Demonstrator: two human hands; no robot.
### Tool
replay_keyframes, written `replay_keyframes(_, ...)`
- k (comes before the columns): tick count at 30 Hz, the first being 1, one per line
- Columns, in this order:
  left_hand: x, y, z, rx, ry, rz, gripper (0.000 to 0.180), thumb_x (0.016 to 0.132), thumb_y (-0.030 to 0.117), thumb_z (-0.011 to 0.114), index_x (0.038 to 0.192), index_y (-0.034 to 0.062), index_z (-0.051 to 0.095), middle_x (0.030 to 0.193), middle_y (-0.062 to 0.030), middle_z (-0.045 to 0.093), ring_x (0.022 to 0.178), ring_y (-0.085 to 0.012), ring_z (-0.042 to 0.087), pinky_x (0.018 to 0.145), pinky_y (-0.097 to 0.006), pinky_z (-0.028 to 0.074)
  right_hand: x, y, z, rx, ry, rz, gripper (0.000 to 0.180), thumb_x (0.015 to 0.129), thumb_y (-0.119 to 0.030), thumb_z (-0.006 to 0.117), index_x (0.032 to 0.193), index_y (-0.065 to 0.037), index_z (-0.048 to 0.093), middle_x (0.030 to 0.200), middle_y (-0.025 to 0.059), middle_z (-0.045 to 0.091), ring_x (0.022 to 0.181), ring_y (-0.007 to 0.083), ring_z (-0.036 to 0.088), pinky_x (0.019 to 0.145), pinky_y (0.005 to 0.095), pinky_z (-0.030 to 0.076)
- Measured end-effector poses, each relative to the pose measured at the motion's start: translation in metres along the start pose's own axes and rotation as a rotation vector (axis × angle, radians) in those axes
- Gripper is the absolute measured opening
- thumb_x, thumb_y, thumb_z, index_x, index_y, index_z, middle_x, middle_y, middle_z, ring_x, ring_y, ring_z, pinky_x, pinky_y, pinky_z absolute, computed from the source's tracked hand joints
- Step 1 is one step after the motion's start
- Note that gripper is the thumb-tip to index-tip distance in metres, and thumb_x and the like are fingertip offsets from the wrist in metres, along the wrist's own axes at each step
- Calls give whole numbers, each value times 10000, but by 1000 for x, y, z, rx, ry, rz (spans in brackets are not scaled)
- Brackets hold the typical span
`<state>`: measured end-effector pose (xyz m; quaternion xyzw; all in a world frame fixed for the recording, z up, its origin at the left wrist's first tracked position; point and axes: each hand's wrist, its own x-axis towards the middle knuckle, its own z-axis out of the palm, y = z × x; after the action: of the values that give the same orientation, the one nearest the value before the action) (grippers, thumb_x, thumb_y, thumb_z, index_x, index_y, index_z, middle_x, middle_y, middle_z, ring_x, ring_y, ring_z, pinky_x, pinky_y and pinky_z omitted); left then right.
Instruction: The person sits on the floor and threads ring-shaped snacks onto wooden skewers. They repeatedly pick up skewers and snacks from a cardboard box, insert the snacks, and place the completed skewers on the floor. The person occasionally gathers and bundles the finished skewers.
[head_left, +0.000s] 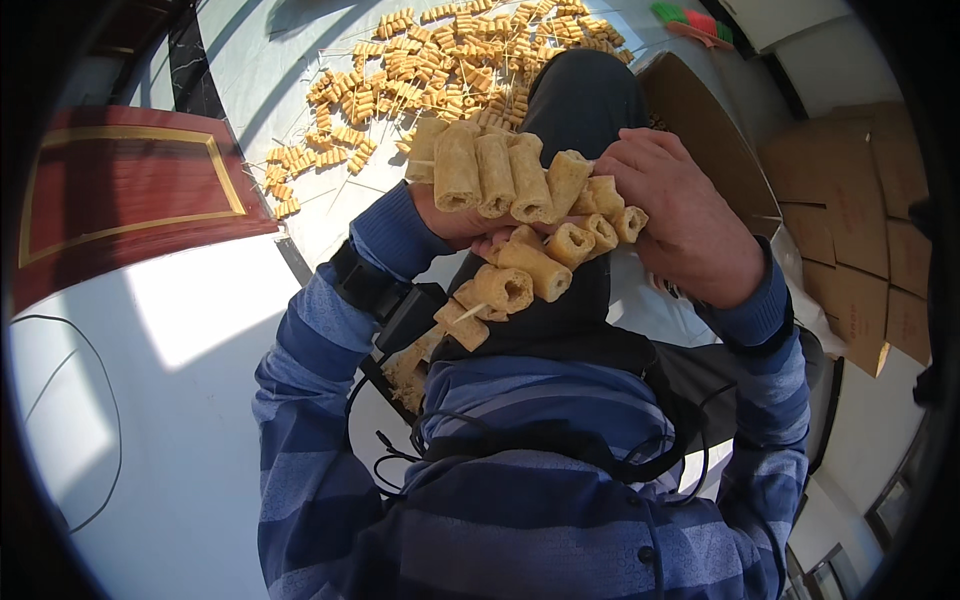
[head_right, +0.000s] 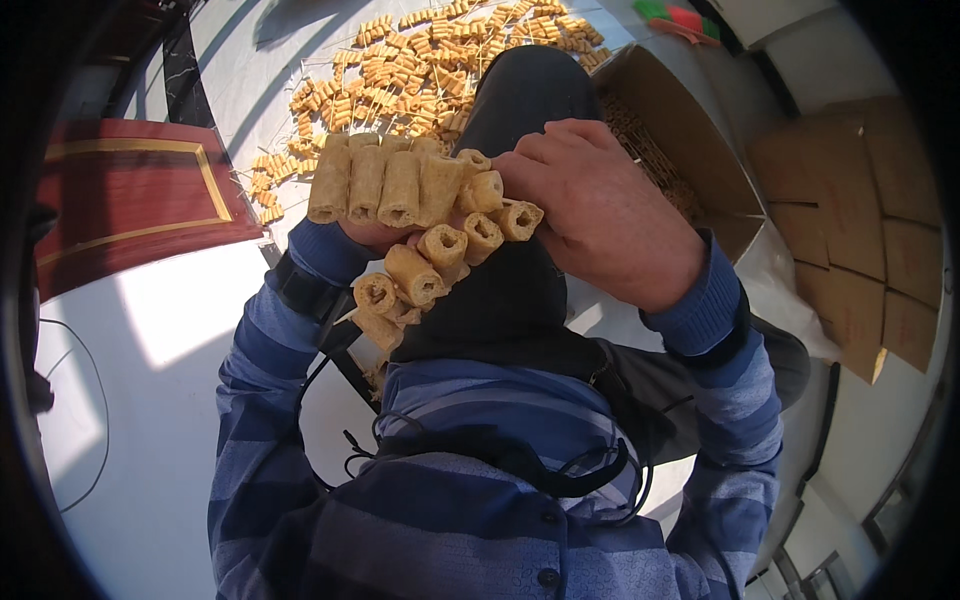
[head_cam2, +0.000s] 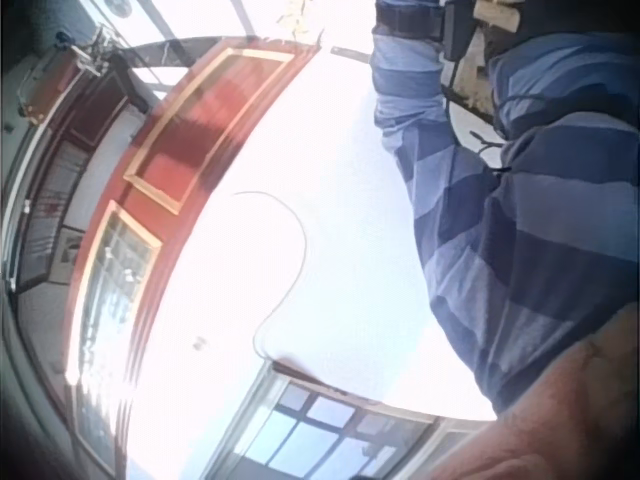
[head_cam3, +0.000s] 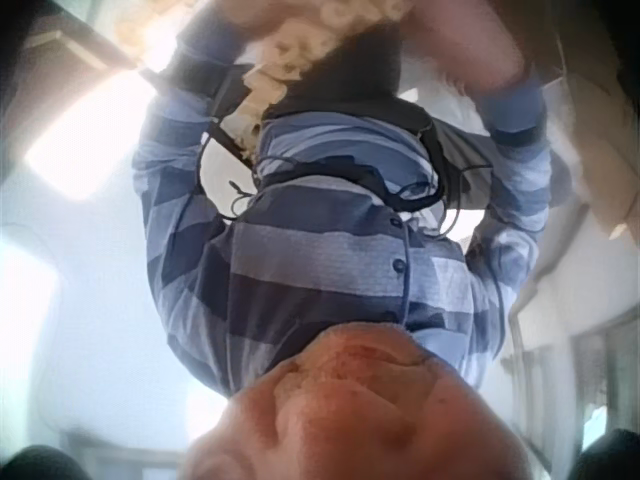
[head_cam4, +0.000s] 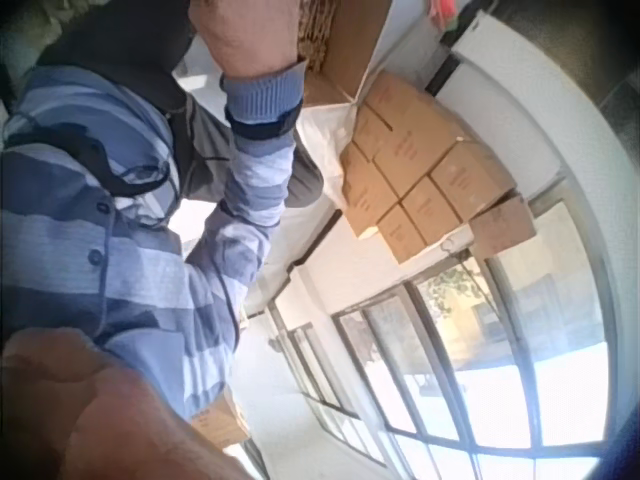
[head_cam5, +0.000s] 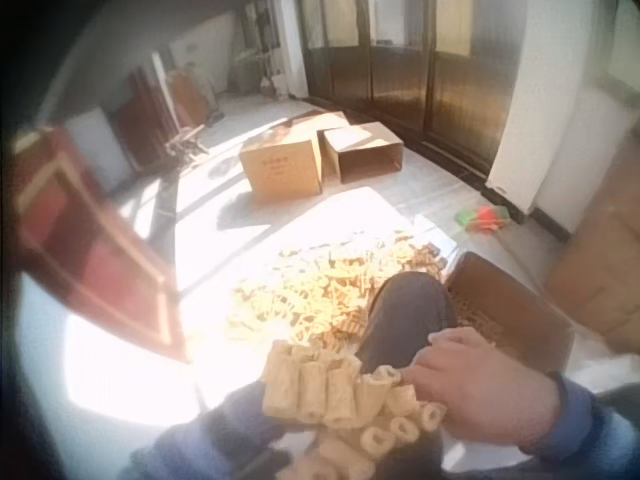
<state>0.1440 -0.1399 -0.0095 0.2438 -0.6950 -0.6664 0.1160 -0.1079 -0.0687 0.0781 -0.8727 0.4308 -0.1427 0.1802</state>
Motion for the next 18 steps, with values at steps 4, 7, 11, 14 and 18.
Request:
replay_keyframes(4, -7, -46, -26, -158, -92, 43, 402, 970, 233, 666, 1309, 32, 588, 1113, -72, 687, 957, -167, 659, 854, -309, 550, 3, 5, 22, 332, -72, 214, 297, 887, -15, 611, 1184, -25, 590, 1077, 148, 623, 1049, 322, 602, 980, 419, 463)
replay_keyframes(7, -22, -107, -73, -562, 74, -298, 368, 977, 208, 645, 1297, 33, 595, 1076, -83, 683, 948, -162, 662, 825, -282, 551, 0, 21, 33, 645, -130, 448, 148, 1002, -72, 546, 1128, 1, 575, 1120, 118, 626, 1002, 243, 623, 953, 397, 499)
replay_keyframes(11, -48, -229, -55, -11, 905, -580, 374, 889, 239, 697, 1207, 53, 633, 900, -91, 701, 831, -226, 687, 784, -343, 556, -18, 43, 28, 923, 215, 821, 194, 1079, -193, 483, 1080, -10, 546, 990, 49, 577, 873, 115, 560, 889, 356, 518)
replay_keyframes(14, -41, -308, -7, 304, 751, -582, 521, 837, 256, 746, 1290, 70, 566, 1081, -149, 662, 999, -322, 669, 873, -393, 537, -28, 48, 16, 1024, 395, 974, 229, 1082, -244, 480, 1069, -29, 558, 874, 15, 511, 793, 112, 528, 801, 321, 533)
replay_keyframes(18, -2, -355, 30, 459, 703, -835, 673, 803, 311, 782, 1366, 100, 480, 1290, -159, 566, 1176, -372, 588, 985, -462, 480, -38, 43, 10, 1076, 438, 1222, 243, 1079, -283, 480, 1061, -47, 536, 787, -3, 455, 678, 108, 527, 658, 293, 527)
